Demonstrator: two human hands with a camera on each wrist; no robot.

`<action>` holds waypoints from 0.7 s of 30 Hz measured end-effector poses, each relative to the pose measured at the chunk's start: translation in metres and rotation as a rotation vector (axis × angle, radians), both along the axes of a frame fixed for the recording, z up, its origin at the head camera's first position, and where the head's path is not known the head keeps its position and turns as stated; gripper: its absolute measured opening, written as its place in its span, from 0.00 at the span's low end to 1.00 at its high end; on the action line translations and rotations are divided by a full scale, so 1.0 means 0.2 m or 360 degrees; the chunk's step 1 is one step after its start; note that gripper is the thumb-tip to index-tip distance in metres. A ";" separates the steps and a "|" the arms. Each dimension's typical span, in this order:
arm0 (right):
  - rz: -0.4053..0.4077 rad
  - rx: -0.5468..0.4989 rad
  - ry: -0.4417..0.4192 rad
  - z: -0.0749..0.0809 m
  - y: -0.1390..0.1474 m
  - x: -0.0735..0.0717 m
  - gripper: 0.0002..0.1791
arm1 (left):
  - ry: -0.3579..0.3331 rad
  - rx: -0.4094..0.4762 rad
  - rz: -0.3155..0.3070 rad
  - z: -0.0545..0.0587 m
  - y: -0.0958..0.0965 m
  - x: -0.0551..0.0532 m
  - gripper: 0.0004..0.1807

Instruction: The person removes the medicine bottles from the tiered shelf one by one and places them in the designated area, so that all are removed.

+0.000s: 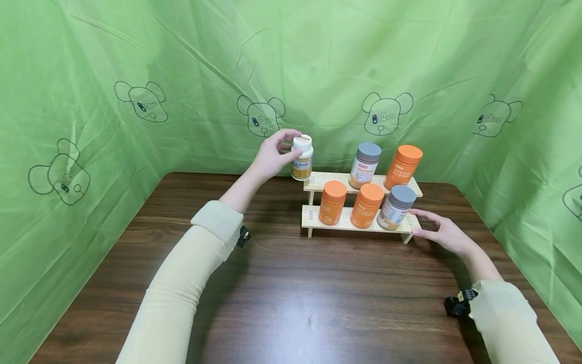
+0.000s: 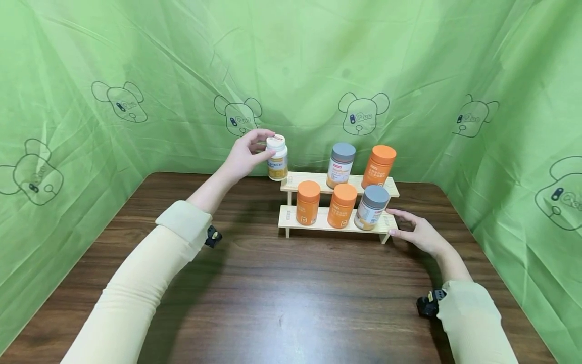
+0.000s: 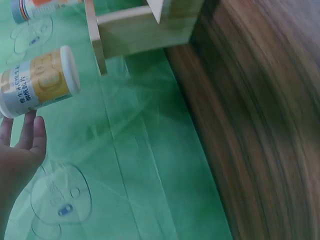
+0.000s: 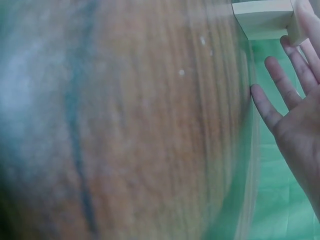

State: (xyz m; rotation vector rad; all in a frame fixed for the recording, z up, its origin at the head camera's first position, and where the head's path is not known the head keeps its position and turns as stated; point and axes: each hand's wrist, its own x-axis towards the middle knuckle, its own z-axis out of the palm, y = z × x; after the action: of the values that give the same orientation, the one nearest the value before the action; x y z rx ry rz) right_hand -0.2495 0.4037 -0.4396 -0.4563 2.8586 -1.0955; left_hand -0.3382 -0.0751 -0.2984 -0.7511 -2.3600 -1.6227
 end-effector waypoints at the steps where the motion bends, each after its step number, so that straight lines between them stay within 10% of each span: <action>1: 0.0001 -0.0003 -0.0005 0.00 0.00 0.00 0.32 | -0.0006 -0.0003 0.0015 0.00 -0.02 0.00 0.22; 8: -0.0006 -0.0006 -0.0020 0.01 0.00 0.00 0.32 | -0.0079 -0.0035 0.0137 -0.03 -0.14 0.00 0.23; 21: 0.0003 0.0003 -0.0024 0.00 0.00 0.00 0.31 | -0.0080 -0.0072 0.0288 -0.27 -0.25 -0.06 0.22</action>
State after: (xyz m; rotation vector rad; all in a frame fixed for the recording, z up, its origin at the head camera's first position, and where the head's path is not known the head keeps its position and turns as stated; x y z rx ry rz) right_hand -0.2494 0.4046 -0.4395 -0.4484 2.8451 -1.0914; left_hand -0.3508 -0.1244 -0.3527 -0.4929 -2.4270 -1.5356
